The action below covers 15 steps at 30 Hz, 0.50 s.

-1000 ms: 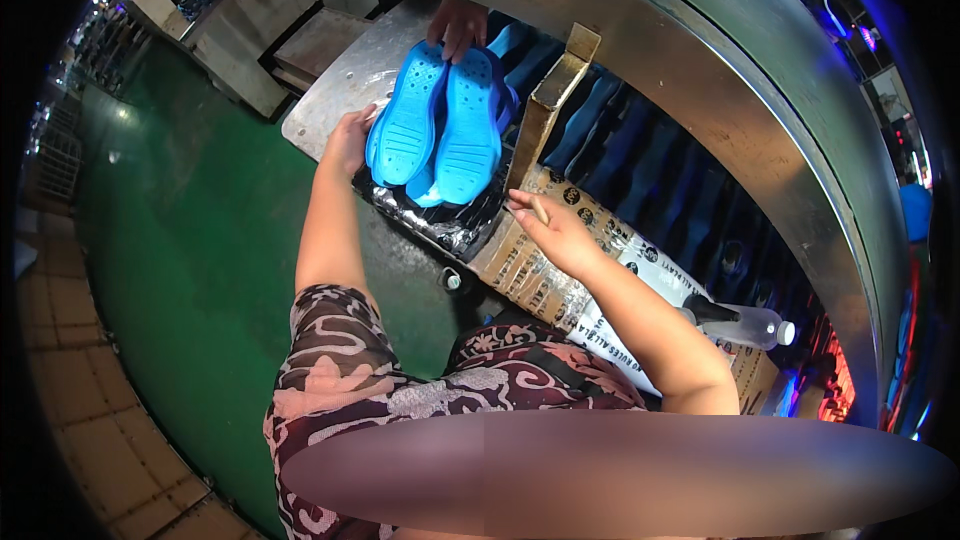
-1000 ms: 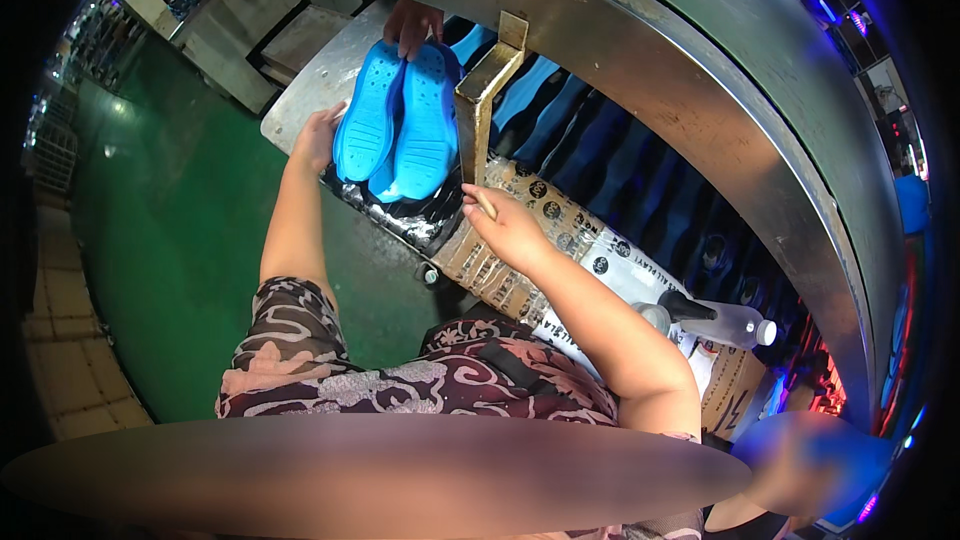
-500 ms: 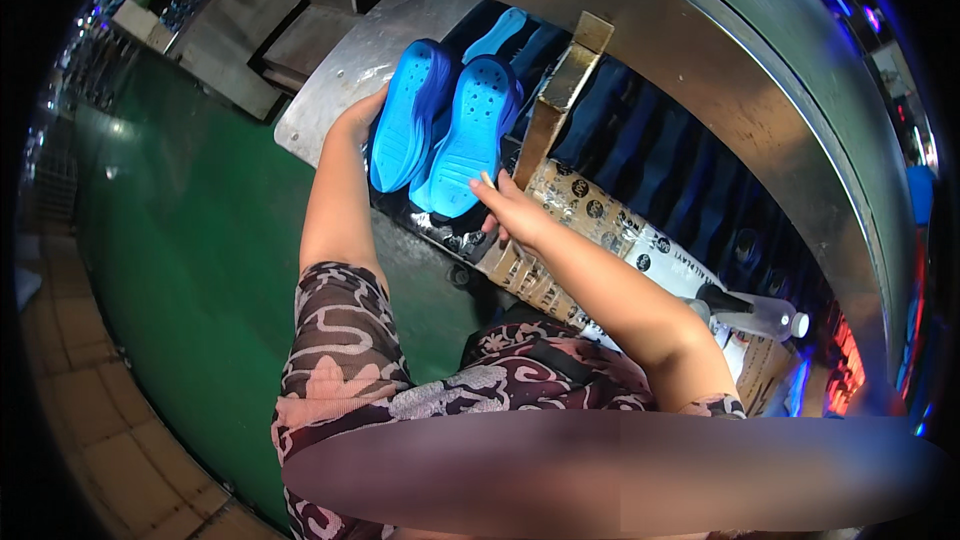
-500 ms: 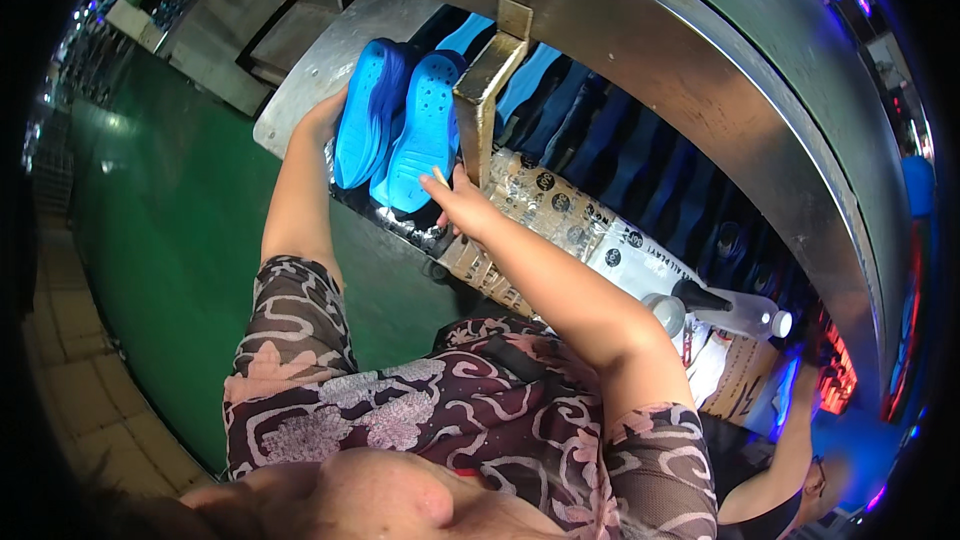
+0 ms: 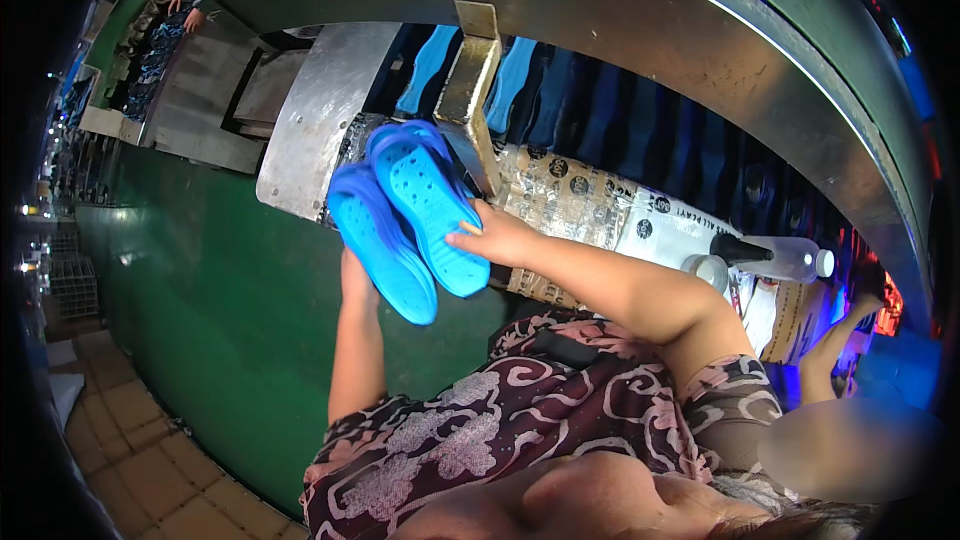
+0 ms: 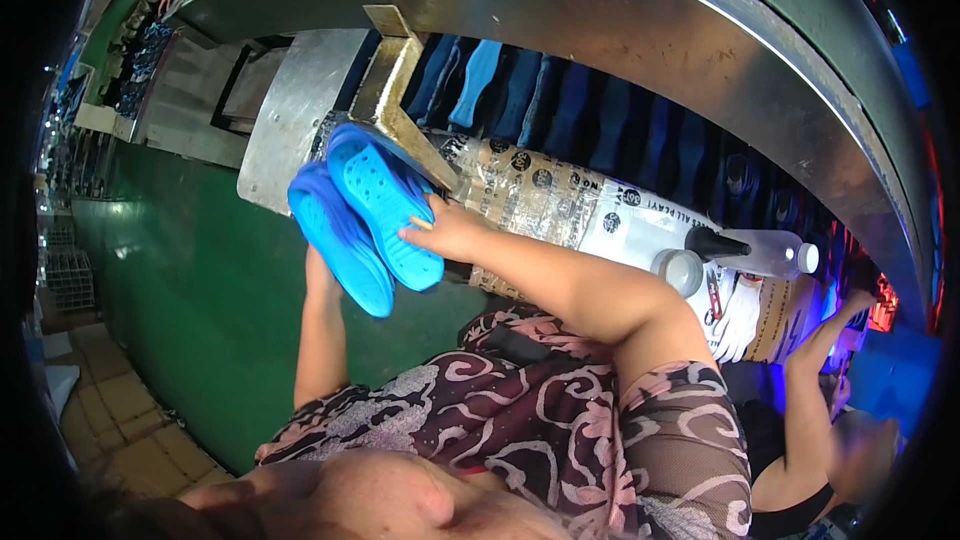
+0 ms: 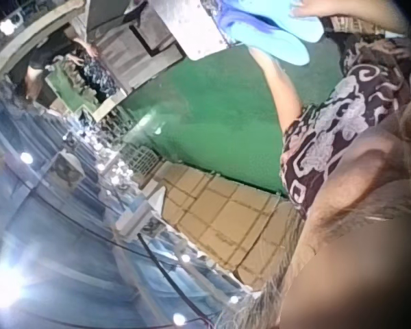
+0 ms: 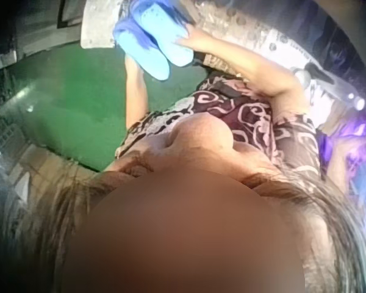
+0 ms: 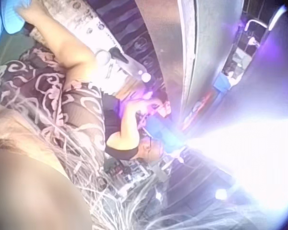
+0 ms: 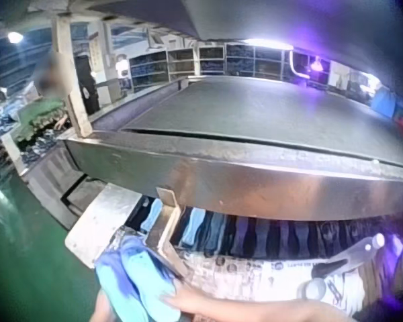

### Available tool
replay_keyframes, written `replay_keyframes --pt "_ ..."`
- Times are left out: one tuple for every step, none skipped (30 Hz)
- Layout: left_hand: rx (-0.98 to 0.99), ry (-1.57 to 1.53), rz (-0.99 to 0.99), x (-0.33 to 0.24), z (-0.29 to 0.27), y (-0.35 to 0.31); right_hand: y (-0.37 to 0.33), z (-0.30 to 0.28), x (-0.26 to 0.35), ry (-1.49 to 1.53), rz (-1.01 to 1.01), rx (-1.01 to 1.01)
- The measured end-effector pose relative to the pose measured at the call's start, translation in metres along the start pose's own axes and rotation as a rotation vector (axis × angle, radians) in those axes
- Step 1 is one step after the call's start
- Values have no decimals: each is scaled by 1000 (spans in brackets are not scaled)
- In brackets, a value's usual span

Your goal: The person paints the edges of blue shoe soles using a small brush dipped in a container of liquid, handling the soles one by one and placing them on a conveyor belt.

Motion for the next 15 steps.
replay_keyframes --pt "-36 -79 -19 10 3 -21 -11 -4 -2 -24 -25 64" --pt "-97 -135 14 21 1 -44 -26 -13 1 -52 -56 131" --pt "-139 -89 15 29 5 -65 -40 -18 0 -79 -87 198" --pt "-197 -68 18 36 16 -87 -51 -19 -8 -98 -120 218" --pt "-228 -76 0 47 18 -106 -62 -22 -17 -63 -145 259" --pt "-258 -15 -32 58 22 -125 -75 -25 -27 -31 -164 302" --pt "-286 48 -61 67 25 -140 -85 -29 -36 2 -186 342" --pt "-301 18 -72 76 29 -148 -95 -32 -43 13 -159 379" --pt "-310 -7 -82 84 31 -151 -101 -36 -48 27 -133 409" --pt "-319 -33 -91 90 33 -154 -100 -35 -50 51 -149 391" --pt "-319 -70 -120 95 34 -157 -103 -38 -54 -21 -71 363" --pt "-310 -107 -141 98 37 -156 -100 -39 -52 -125 -68 315" --pt "-296 -135 -163 98 40 -156 -97 -42 -52 -220 -63 259" --pt "-231 -139 -170 99 44 -156 -92 -39 -57 -191 -111 157" --pt "-219 -152 -156 95 51 -156 -94 -50 -48 -91 -154 196"
Point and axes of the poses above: each hand's wrist, its own y-axis towards the middle knuckle, its own z-axis out of the palm, x = y × z, the point moved 3 cm from there along y, towards the middle knuckle, and after that the axes turned 15 degrees about -y, right-handed, at the moved point
